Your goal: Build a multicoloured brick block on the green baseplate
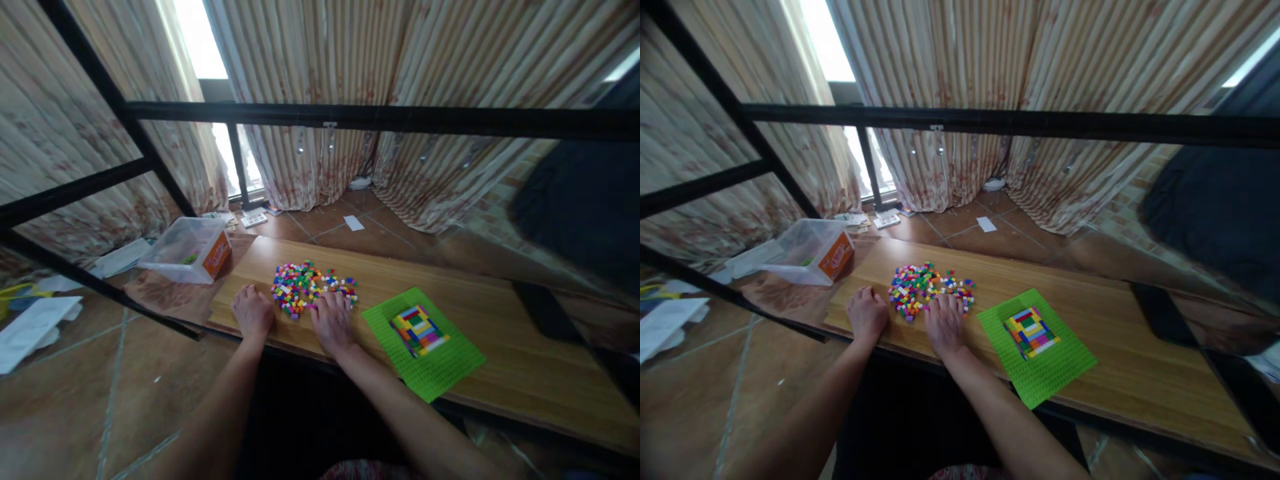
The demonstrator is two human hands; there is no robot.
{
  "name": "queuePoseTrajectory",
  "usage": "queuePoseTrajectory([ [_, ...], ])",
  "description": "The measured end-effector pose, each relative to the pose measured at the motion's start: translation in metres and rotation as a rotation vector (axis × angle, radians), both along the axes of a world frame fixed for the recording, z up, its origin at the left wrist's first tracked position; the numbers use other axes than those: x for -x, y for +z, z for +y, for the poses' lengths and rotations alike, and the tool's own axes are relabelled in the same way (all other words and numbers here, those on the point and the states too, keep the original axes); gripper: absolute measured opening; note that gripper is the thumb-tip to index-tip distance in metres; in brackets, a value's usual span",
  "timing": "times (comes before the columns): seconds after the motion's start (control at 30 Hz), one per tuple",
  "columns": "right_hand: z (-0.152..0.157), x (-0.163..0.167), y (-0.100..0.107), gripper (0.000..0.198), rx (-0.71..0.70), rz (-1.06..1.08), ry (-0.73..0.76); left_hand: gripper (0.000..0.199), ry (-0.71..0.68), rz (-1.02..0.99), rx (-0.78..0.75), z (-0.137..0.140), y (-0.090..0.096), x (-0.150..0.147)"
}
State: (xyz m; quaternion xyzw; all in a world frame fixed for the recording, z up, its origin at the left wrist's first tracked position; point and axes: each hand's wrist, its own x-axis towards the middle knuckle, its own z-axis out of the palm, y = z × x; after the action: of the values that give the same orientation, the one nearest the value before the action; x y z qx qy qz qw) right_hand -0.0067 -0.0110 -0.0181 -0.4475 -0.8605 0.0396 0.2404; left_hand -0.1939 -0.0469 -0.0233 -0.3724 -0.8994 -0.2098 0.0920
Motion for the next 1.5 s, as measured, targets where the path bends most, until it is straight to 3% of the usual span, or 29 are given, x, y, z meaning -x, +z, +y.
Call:
queuePoseTrajectory([
  [0.13,0.009,-0.011,0.016,0.014,0.045,0.099,-0.056,0.04,-0.009,-0.021,-0.014,0.002,0.005,0.0],
  [0.27,0.007,-0.036,0.032,0.013,0.157,0.377,-0.089,0.041,-0.008,-0.054,-0.001,0.004,0.011,0.0],
  [0.4,0.002,-0.086,0.035,0.012,0.251,0.702,-0.171,0.043,-0.017,-0.02,0.061,0.004,0.012,0.002],
  [0.47,0.003,-0.119,0.033,0.02,0.303,0.799,-0.221,0.044,-0.025,0.013,0.077,0.004,0.011,0.004],
  [0.63,0.017,-0.197,0.024,0.028,0.318,0.832,-0.445,0.045,-0.015,0.013,0.15,0.007,0.016,0.003],
  [0.73,0.029,-0.222,0.018,0.026,0.308,0.768,-0.542,0.046,-0.002,-0.011,0.18,0.008,0.023,-0.002],
  [0.93,0.044,-0.219,0.014,0.022,0.346,0.637,-0.607,0.05,-0.025,-0.053,0.17,0.008,0.029,-0.005],
  [1.2,0.037,-0.213,0.016,0.02,0.308,0.608,-0.611,0.046,-0.047,-0.026,0.125,0.009,0.024,0.0],
  [1.37,0.032,-0.212,0.021,0.021,0.336,0.561,-0.633,0.048,-0.034,-0.005,0.176,0.01,0.024,0.0],
  [1.5,0.032,-0.214,0.022,0.023,0.379,0.578,-0.564,0.05,-0.04,-0.004,0.204,0.01,0.026,-0.001],
])
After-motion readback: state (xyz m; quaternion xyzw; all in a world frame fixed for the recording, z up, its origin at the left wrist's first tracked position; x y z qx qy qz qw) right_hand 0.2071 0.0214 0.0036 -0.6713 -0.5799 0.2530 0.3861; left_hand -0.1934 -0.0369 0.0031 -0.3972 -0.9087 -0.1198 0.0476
